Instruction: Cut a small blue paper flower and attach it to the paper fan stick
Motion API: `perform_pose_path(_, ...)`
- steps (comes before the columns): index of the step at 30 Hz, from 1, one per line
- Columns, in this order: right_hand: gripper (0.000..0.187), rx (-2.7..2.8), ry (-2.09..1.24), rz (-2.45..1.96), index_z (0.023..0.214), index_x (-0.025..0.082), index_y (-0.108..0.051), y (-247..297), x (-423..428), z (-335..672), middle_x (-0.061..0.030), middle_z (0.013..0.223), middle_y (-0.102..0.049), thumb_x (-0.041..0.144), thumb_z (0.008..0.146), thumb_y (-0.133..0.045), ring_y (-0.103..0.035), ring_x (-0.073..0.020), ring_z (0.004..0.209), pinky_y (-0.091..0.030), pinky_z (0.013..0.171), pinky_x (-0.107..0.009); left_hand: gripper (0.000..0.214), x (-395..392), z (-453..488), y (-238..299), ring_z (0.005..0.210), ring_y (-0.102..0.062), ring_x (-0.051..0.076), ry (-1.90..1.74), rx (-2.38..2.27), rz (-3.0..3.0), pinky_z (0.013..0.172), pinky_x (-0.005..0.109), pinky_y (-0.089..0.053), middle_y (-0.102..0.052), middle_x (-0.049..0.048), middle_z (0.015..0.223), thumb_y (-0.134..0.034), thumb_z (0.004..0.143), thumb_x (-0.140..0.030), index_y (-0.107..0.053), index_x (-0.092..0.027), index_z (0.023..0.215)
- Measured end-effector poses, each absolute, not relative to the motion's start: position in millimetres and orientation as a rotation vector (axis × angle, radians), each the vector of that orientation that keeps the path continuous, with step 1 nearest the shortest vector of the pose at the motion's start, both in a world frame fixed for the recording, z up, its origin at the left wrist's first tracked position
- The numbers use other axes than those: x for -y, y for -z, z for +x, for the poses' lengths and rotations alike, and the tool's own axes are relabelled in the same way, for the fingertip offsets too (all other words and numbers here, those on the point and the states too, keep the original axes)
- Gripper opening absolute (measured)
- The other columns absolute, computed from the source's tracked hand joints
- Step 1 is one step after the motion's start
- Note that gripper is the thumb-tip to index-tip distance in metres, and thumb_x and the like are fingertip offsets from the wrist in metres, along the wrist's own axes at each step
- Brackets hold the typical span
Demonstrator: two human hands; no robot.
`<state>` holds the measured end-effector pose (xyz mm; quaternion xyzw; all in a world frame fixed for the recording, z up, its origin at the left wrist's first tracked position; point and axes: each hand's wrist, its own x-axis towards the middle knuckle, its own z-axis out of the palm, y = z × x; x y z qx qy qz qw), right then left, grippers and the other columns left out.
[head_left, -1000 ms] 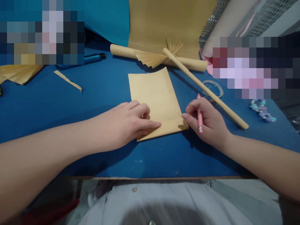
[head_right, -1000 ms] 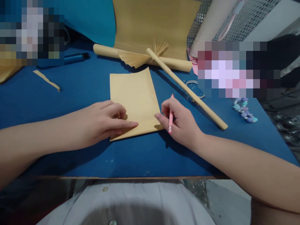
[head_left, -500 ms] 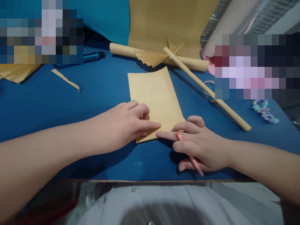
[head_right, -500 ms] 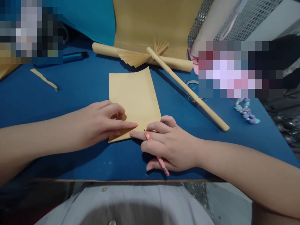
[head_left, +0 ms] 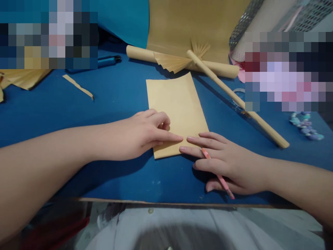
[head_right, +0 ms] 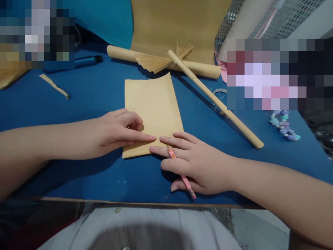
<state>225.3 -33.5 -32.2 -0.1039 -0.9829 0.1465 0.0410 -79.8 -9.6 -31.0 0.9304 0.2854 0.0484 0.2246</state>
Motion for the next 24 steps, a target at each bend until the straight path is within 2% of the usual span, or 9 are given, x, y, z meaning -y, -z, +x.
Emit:
perform_pose_path(7,0.036,3.005,-0.486,-0.317,0.117,0.020,-0.060,35,34,227,-0.0095,0.161,-0.042,0.050,0.098,-0.055,-0.037,-0.0356,0.149,-0.031,0.117,-0.056,0.044,-7,-80,30,0.099,-0.055,0.015,-0.170,-0.776,2.350,0.085,0.026,-0.040,-0.061,0.0035,0.108,-0.040,0.101,-0.013,-0.069,-0.030,0.130)
perform_pose_path(18,0.035,3.001,-0.488,-0.381,0.117,0.021,-0.060,33,36,226,-0.0115,0.160,-0.044,0.049,0.098,-0.056,-0.032,-0.0333,0.152,-0.028,0.117,-0.057,0.043,-5,-79,30,0.099,-0.058,0.015,-0.207,-0.808,2.349,0.086,0.028,-0.044,-0.065,0.0049,0.108,-0.040,0.100,-0.012,-0.070,-0.028,0.127)
perform_pose_path(21,0.035,2.996,-0.470,-0.401,0.117,0.021,-0.060,33,36,226,-0.0112,0.158,-0.045,0.050,0.098,-0.055,-0.034,-0.0328,0.151,-0.024,0.118,-0.058,0.043,-4,-77,29,0.099,-0.058,0.015,-0.218,-0.818,2.350,0.086,0.027,-0.044,-0.065,0.0048,0.107,-0.039,0.101,-0.013,-0.070,-0.028,0.127)
perform_pose_path(24,0.036,2.993,-0.461,-0.418,0.119,0.022,-0.059,34,37,226,-0.0097,0.159,-0.045,0.052,0.098,-0.055,-0.035,-0.0330,0.150,-0.019,0.118,-0.059,0.035,-3,-75,27,0.099,-0.058,0.015,-0.204,-0.826,2.344,0.086,0.027,-0.044,-0.064,0.0049,0.107,-0.046,0.102,-0.021,-0.071,-0.027,0.126)
